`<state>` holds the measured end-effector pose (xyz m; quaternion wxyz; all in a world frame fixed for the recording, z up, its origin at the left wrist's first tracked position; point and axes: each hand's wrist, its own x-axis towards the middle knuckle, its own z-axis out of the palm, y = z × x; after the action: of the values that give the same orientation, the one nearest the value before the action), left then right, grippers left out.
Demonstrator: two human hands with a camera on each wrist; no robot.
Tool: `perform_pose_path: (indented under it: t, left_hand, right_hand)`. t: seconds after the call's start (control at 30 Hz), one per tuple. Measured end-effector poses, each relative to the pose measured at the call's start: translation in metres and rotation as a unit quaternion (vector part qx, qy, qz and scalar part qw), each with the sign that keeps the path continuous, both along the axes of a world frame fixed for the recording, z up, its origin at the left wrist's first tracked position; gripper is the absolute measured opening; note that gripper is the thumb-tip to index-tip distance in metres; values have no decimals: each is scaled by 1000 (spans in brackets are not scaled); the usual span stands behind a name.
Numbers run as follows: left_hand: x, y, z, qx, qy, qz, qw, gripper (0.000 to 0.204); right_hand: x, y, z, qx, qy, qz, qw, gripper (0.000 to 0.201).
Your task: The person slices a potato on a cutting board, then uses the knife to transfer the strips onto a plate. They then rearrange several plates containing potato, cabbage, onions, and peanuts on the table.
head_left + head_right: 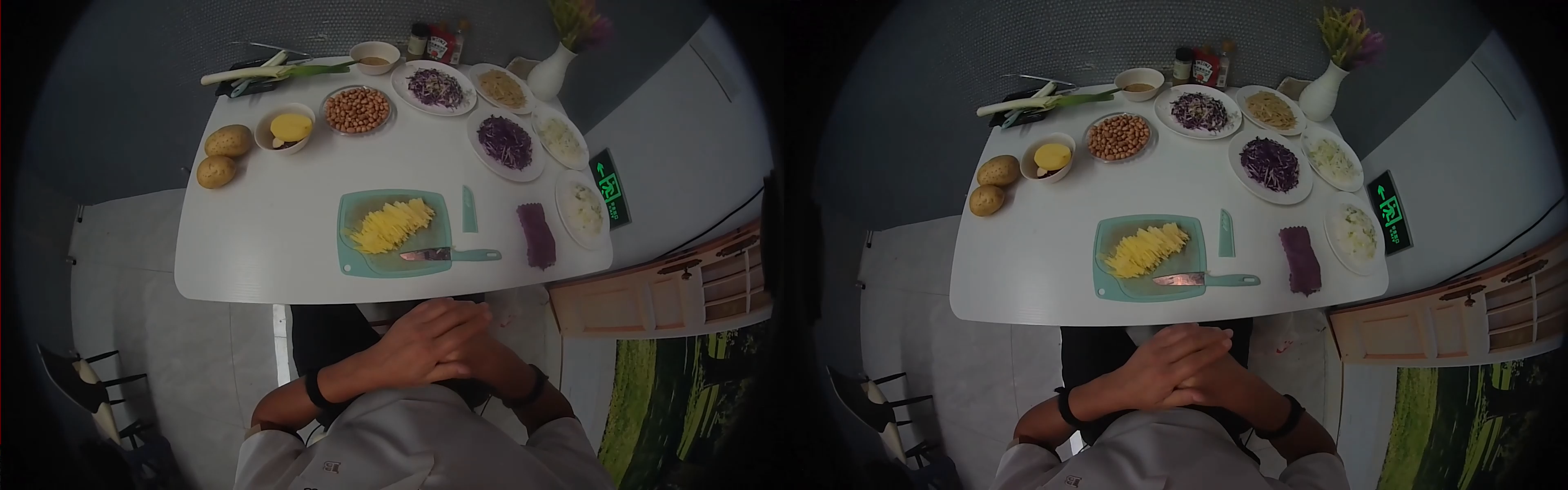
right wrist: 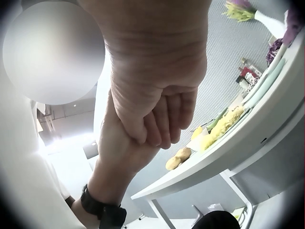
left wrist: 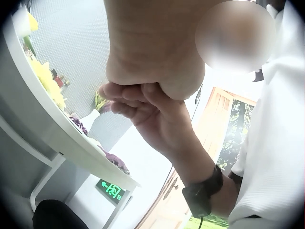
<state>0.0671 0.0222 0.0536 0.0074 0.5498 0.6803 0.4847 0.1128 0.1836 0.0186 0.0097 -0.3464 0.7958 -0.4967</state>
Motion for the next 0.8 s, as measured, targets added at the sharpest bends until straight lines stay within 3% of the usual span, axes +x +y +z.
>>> perform_pose_path:
  t: [0.4, 0.6, 0.67, 0.8]
  left_hand:
    - [10, -10, -9, 20, 27, 85, 996, 66]
    - [11, -18, -2, 24, 51, 91, 994, 71]
    - [12, -21, -3, 7, -44, 71, 996, 74]
    - [13, -14, -4, -20, -91, 44, 995, 80]
  right_hand:
    - [-11, 13, 21, 18, 81, -54, 995, 32]
    - [-9, 10, 22, 11, 5, -51, 999, 32]
    - [-1, 9, 18, -59, -132, -32, 989, 33]
    - [7, 3, -5, -52, -90, -12, 995, 35]
